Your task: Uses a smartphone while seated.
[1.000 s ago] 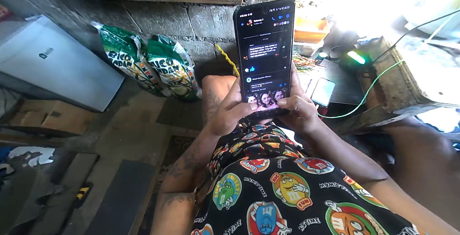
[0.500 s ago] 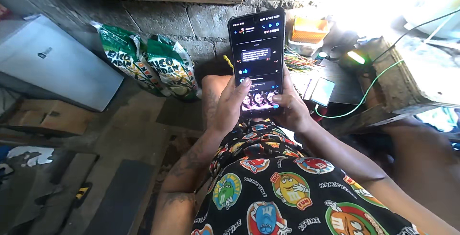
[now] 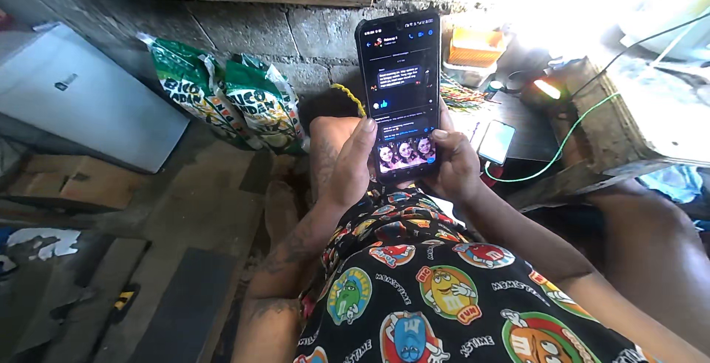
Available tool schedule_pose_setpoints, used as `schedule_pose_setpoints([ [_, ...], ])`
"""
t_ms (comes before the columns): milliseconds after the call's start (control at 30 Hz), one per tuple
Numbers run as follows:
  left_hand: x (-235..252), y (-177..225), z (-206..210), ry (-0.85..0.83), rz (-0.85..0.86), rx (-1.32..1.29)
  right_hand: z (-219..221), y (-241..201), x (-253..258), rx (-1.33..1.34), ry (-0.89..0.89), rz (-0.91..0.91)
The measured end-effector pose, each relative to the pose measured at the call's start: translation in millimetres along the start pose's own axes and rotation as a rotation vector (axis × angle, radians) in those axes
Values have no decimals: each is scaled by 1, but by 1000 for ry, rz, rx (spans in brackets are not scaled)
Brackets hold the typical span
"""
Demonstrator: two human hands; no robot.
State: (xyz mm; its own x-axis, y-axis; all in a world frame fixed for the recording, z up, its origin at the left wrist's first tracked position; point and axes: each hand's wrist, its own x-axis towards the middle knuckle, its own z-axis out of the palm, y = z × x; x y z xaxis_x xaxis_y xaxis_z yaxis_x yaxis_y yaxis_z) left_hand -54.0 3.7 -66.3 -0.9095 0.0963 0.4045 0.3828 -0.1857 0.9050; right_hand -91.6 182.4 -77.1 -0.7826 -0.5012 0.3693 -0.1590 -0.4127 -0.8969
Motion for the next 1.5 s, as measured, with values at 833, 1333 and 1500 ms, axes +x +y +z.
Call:
schedule_pose_setpoints([
  [833, 3, -1, 1, -32, 16, -11, 2, -2, 1, 14, 32, 24],
  [1333, 3, 2, 2, -49, -16, 28, 3, -6, -2, 1, -2, 6],
  [1500, 3, 0, 0, -75, -8, 55, 6, -4, -2, -64, 72, 11],
])
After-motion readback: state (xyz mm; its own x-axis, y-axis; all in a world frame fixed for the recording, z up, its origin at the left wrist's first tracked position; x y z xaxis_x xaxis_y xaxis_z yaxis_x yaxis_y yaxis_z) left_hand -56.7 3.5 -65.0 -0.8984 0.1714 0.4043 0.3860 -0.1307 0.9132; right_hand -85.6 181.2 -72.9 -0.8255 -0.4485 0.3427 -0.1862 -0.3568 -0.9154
